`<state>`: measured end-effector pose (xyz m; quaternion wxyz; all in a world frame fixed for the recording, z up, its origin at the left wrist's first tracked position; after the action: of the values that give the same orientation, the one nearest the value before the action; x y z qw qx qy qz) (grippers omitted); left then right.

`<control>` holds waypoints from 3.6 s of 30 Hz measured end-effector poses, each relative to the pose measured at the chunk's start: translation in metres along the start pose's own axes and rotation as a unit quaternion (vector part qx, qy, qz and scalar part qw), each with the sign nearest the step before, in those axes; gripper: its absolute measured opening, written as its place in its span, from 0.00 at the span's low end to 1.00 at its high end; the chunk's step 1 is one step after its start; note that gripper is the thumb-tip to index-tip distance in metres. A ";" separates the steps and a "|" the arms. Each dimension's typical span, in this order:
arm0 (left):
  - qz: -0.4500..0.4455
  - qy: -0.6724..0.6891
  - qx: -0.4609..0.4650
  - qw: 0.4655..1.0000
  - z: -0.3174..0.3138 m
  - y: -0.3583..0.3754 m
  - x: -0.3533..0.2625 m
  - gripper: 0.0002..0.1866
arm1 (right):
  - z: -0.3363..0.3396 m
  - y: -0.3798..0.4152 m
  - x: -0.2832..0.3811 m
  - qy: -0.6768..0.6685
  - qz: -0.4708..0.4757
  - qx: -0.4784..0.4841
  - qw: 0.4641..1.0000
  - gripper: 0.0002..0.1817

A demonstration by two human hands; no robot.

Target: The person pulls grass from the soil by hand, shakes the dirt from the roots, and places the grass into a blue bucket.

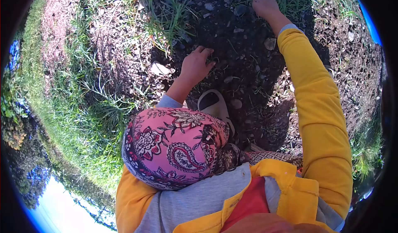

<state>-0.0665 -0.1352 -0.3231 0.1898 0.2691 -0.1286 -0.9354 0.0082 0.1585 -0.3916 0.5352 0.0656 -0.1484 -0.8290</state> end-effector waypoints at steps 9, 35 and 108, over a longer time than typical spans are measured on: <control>0.006 0.015 -0.006 1.000 0.004 0.000 0.002 0.17 | 0.016 0.018 0.011 -0.066 -0.026 -0.015 0.997 0.11; -0.016 0.010 -0.062 0.998 0.011 -0.008 0.000 0.16 | -0.005 0.142 0.049 -0.168 -0.024 -0.172 0.970 0.11; -0.006 0.040 -0.086 0.995 0.014 -0.007 0.006 0.14 | 0.069 0.206 -0.048 -0.178 -0.007 0.010 0.984 0.13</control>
<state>-0.0805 -0.1297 -0.3166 0.2115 0.2894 -0.0381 -0.9328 0.1884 0.1350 -0.2635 0.4941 -0.0765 -0.2489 -0.8295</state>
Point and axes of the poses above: each hand's wrist, its own y-axis away from the middle knuckle, its own z-axis out of the back of the hand, x = y × z, the point moved 3 cm from there along -y, towards the middle knuckle, and after that the axes turned 6 degrees about -y, right-handed, at the moved point
